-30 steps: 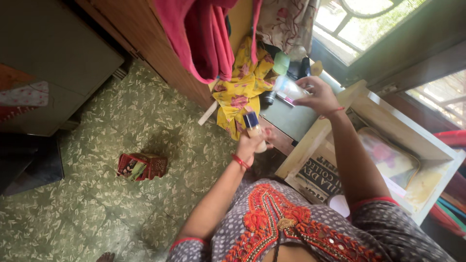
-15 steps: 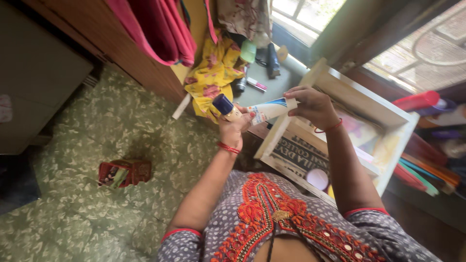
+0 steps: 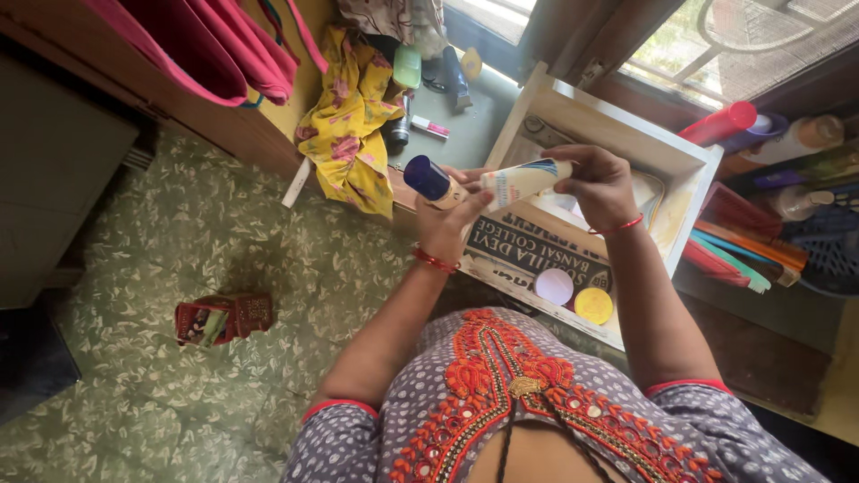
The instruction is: The person organizes cosmetic items by picking up various bottles, tubes, and containers from a cluttered windowsill and placing them into a small pouch and a wooden crate. The person handles items one at a time, including a yellow container and a white tube, and places them into the crate.
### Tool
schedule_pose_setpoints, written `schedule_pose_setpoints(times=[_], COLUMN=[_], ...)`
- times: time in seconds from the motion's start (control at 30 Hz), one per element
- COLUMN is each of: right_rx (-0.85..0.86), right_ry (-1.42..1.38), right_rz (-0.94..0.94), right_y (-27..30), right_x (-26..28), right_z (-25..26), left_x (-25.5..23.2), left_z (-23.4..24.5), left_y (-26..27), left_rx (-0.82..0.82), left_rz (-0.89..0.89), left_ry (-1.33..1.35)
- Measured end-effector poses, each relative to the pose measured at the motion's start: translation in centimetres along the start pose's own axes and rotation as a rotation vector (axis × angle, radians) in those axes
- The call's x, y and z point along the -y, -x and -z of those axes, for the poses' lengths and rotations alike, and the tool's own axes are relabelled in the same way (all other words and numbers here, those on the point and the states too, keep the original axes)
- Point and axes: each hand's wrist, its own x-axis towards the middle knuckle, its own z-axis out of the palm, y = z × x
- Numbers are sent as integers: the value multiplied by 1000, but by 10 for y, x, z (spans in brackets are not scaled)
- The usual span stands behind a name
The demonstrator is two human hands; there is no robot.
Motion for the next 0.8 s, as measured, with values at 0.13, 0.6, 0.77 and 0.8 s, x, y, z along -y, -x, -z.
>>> schedule_pose_setpoints(times=[0.13,0.6,0.77,0.8], right_rx=[-6,81,168,197], right_ry=[-301,-752,-792,-815], right_rz=[-21,-232,-236,-238], right_y=[24,68,58,56], right_x=[-25,-64,-64,-64], right_z=[23,10,2,-1], left_x=[4,-13,-30,-32], left_z=[-23,-78,-81,-81], left_y=[12,63,68,69], left_rx=[109,330,398,410], left_rz=[86,-570,-722,-751], left_ry=[96,-691,-829,-856])
